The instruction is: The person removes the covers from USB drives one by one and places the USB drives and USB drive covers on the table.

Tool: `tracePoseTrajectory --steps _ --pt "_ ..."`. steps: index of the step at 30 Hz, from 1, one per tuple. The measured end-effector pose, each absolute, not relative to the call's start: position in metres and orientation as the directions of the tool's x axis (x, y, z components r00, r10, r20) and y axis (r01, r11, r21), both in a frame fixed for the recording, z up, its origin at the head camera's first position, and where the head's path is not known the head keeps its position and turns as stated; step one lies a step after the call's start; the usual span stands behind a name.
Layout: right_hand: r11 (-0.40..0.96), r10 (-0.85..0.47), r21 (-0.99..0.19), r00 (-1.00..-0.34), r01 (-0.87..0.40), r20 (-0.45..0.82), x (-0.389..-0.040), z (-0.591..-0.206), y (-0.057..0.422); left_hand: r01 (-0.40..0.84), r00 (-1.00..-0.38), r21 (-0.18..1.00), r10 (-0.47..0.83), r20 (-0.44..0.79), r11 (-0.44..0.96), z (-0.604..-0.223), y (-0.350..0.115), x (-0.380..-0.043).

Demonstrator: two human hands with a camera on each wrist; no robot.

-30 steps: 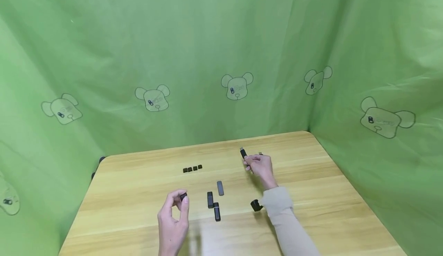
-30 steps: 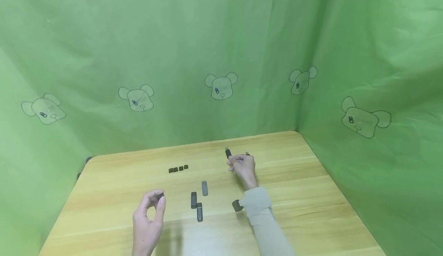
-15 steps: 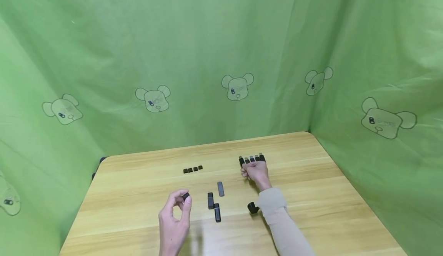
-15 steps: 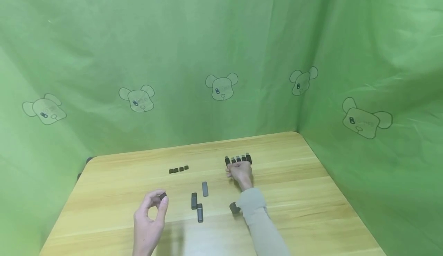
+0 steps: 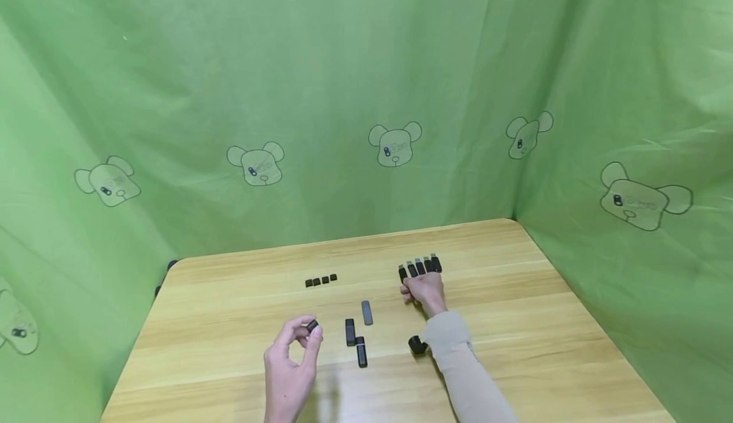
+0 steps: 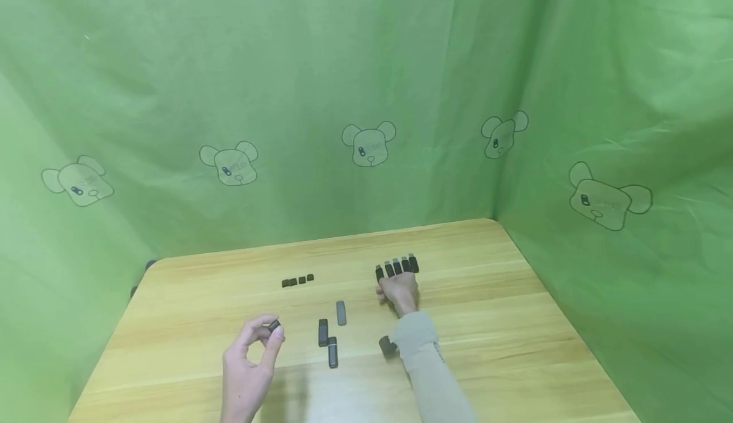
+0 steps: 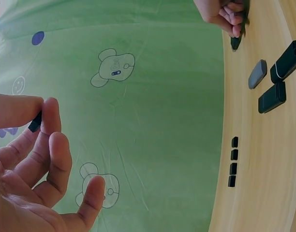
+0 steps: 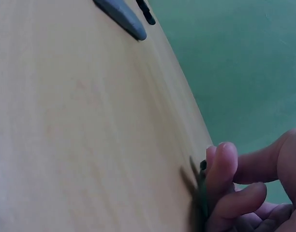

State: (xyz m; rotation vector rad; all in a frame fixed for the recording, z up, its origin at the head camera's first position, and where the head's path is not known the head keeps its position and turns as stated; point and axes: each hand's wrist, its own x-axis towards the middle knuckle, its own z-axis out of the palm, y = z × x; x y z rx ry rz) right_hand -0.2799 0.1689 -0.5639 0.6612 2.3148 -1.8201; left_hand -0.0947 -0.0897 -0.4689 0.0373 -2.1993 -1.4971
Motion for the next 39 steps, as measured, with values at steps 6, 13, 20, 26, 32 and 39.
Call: tracePoseTrajectory --steps 6,13,20,26,32,39 --pt "0.171 0.282 -0.892 -0.888 0.419 -0.363 -0.281 -0.566 0.169 0.243 -0.883 0.881 -0.283 0.374 0.405 -0.470 -0.089 -0.094" --pt "0.138 0.234 -0.899 -0.895 0.417 -0.379 -0.283 -0.564 0.175 0.254 -0.881 0.880 -0.278 0.382 0.402 -0.473 -0.089 -0.093" --pt "0.162 0.201 -0.883 -0.891 0.440 -0.407 -0.284 -0.560 0.179 0.223 -0.900 0.896 -0.272 0.341 0.385 -0.473 -0.087 -0.092" --pt "0.207 0.160 -0.876 -0.899 0.435 -0.408 -0.287 -0.560 0.184 0.221 -0.901 0.893 -0.267 0.341 0.393 -0.473 -0.087 -0.094" --pt "0.253 0.139 -0.857 -0.894 0.449 -0.427 -0.290 -0.560 0.188 0.184 -0.921 0.909 -0.258 0.293 0.375 -0.474 -0.086 -0.094" --pt "0.284 0.168 -0.859 -0.904 0.425 -0.392 -0.288 -0.561 0.188 0.186 -0.926 0.906 -0.240 0.292 0.381 -0.473 -0.084 -0.094"
